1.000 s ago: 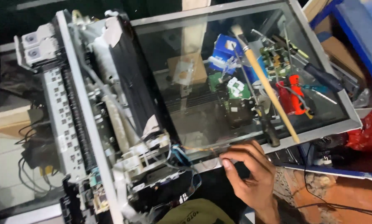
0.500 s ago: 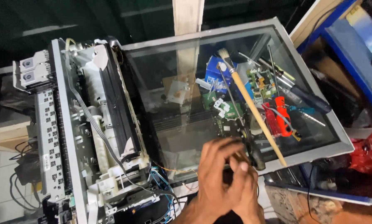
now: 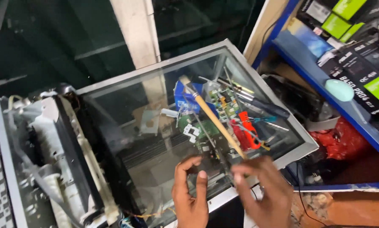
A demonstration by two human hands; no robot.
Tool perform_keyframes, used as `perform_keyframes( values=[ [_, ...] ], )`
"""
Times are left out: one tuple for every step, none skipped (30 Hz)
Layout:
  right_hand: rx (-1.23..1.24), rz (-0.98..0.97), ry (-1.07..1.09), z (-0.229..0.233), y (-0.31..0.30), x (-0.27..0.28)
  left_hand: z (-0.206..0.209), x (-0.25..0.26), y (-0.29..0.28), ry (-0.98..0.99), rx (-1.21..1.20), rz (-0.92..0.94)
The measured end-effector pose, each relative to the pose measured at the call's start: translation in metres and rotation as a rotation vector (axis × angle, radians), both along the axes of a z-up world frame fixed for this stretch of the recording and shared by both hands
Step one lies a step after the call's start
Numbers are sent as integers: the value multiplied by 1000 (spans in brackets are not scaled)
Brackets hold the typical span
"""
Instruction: The person works on the internal mechanism of a disassembled printer, using a white cloth to wipe components and a screwdriver to adjust parts. They handle wires and a small green circuit board, placing the board onto the printer's internal assembly.
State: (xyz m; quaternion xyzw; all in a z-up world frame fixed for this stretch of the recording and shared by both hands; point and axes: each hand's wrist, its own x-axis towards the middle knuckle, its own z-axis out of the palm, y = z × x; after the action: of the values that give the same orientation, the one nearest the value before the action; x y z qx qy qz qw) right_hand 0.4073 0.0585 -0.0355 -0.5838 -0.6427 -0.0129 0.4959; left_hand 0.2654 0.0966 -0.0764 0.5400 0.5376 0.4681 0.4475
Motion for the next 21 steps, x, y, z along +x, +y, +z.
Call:
perform_keyframes(
  values=[
    [9, -7, -2, 5, 13, 9, -1, 1, 1, -2, 9, -7],
    [-3, -6, -68, 9, 25, 18, -2, 2, 2, 27, 32, -1],
    [-21, -3, -132, 14, 37, 27, -2, 4, 1, 57, 51, 7],
    [-18, -7, -133, 8, 49, 38, -2, 5, 2, 57, 55, 3],
    [-132, -13, -180, 2, 63, 48, -3, 5, 3, 82, 1, 3],
    [-247, -19, -226, -4, 76, 59, -3, 6, 4, 106, -53, 4],
    [-241, -23, -220, -7, 87, 63, -3, 7, 5, 112, -46, 0],
    [-293, -68, -315, -10, 99, 67, -2, 8, 6, 122, -64, 14],
    [-353, -110, -409, -14, 107, 70, -3, 9, 5, 133, -89, 29],
    [-355, -111, -401, -14, 116, 66, -3, 11, 6, 140, -91, 27],
    [-486, -167, -442, -13, 124, 64, -3, 14, 7, 166, 66, -1],
    [-618, -225, -480, -11, 132, 61, -3, 16, 9, 191, 223, -30],
    [-616, -224, -480, -15, 137, 61, 6, 20, 11, 192, 225, -29],
    [-638, -233, -465, -19, 141, 62, 14, 23, 13, 236, 283, -75],
    [-658, -239, -452, -22, 146, 61, 23, 27, 15, 280, 341, -117],
    [-655, -235, -454, -24, 147, 62, 29, 31, 21, 280, 342, -112],
    [-689, -232, -413, -26, 147, 61, 35, 35, 27, 281, 428, -110],
    [-724, -230, -373, -28, 148, 61, 41, 39, 33, 281, 513, -109],
    [-722, -229, -374, -32, 147, 64, 39, 42, 40, 280, 514, -107],
    [-679, -230, -357, -37, 146, 66, 38, 44, 47, 263, 485, -102],
    [-634, -235, -338, -40, 146, 69, 37, 47, 55, 245, 459, -99]
  ],
)
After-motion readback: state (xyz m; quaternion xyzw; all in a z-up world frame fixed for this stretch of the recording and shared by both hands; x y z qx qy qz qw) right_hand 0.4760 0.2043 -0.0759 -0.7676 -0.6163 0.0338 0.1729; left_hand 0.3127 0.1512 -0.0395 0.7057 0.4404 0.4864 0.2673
